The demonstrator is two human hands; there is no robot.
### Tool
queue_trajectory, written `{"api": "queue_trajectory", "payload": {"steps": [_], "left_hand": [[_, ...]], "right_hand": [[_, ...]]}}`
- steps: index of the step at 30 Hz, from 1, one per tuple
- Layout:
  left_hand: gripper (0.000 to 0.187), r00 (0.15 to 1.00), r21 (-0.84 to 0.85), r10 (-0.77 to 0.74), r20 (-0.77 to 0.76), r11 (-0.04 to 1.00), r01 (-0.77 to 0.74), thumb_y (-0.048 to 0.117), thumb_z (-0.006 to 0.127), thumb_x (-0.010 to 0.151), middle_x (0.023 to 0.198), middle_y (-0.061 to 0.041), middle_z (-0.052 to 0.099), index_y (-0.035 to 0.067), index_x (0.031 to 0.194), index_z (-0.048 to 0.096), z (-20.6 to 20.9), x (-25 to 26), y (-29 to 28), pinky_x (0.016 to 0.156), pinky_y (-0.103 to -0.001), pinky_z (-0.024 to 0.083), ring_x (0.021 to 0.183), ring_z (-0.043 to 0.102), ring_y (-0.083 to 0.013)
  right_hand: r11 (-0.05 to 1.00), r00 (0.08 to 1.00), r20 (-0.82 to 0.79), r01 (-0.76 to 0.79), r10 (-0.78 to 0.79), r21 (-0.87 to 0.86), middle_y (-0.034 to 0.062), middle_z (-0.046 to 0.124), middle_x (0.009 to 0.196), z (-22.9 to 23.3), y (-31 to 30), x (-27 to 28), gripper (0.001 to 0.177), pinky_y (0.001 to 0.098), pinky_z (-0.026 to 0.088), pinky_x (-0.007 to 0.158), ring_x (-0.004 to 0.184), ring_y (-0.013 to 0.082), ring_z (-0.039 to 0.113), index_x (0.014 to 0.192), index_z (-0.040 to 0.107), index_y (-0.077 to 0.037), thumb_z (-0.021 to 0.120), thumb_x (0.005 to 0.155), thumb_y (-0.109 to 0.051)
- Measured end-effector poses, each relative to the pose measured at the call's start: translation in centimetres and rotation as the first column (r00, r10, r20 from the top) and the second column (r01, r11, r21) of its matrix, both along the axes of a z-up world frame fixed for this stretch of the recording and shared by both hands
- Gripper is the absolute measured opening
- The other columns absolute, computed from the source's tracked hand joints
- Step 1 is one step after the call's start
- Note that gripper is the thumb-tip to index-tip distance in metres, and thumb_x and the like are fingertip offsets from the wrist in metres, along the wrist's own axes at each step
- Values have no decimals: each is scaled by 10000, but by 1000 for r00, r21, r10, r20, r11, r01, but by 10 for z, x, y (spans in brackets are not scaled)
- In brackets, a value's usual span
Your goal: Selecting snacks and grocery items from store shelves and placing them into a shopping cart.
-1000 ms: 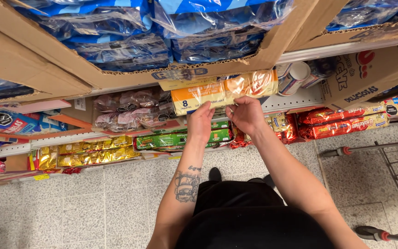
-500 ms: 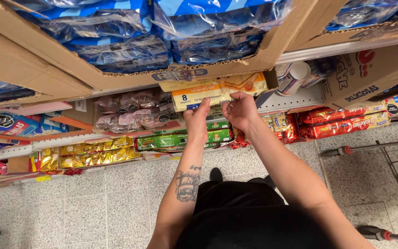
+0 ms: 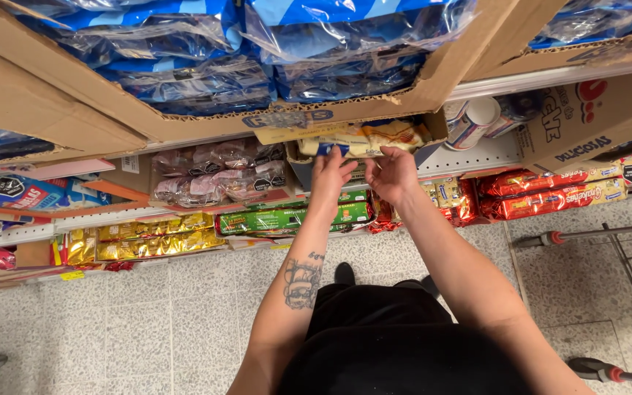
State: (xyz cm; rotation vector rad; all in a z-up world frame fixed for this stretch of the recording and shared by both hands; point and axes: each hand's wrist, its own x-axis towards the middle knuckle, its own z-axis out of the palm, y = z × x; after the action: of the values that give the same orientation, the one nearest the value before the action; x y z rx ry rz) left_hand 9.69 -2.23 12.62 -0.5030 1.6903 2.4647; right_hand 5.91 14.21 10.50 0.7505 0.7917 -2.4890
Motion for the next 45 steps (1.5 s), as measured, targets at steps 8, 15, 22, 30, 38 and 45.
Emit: {"api": "queue_trajectory", "payload": {"steps": [8, 15, 22, 30, 38, 45], "left_hand": [[559, 991, -49, 12, 135, 999, -6, 474, 407, 1060, 1331, -181, 612, 18, 1379, 455, -33, -19, 3, 885, -413, 530, 1131, 700, -274], [586, 952, 73, -92, 292, 995, 74, 499, 324, 1052, 1386, -133, 622, 89, 1471, 351, -52, -11, -5, 907, -439, 503, 1167, 661, -290], [699, 968, 21, -75, 240, 997, 72, 556, 345, 1041, 1392, -138, 641, 76, 1548, 327, -63, -11, -3, 914, -460, 497, 1141, 676, -287], [992, 900, 168, -115, 420, 985, 47, 834, 210, 891, 1224, -138, 725, 71, 1522, 256, -81, -26, 14, 804, -429, 469, 1034, 702, -284], [852, 851, 278, -307, 426, 940, 200, 862, 345, 874, 962, -80, 706, 103, 1224, 507, -97, 20, 69, 758, -404, 471, 910, 681, -234], [568, 684, 202, -558, 470, 822, 532, 628, 471, 1003, 1022, -47, 721, 115, 1229, 556, -121, 43, 168, 805, -358, 485, 947, 683, -176]], "right_hand": [[999, 1000, 12, -17, 16, 34, 119, 652, 1094, -40, -1, -11, 212, 316, 534, 784, 908, 211, 609, 1101, 559, -52, 517, 983, -223], [981, 998, 4, -60, 60, 187, 80, 656, 1059, -74, 4, -7, 166, 322, 508, 786, 972, 204, 651, 1109, 565, -81, 534, 1009, -210], [986, 999, 35, -42, 37, 158, 73, 692, 1095, -57, 4, 6, 262, 303, 492, 807, 922, 173, 653, 1101, 592, -53, 523, 1034, -296], [994, 997, 75, -31, 23, 104, 36, 723, 1043, -98, 34, 22, 272, 292, 481, 795, 875, 151, 639, 1126, 662, -54, 548, 1025, -280], [974, 983, 122, 109, -135, 197, 2, 734, 1058, -101, 104, 56, 214, 285, 469, 774, 879, 122, 637, 1142, 643, -156, 567, 995, -292], [932, 932, 143, 300, -332, 206, -5, 715, 1036, -121, 190, 96, 196, 286, 479, 756, 888, 121, 646, 1155, 618, -158, 623, 980, -248]]}}
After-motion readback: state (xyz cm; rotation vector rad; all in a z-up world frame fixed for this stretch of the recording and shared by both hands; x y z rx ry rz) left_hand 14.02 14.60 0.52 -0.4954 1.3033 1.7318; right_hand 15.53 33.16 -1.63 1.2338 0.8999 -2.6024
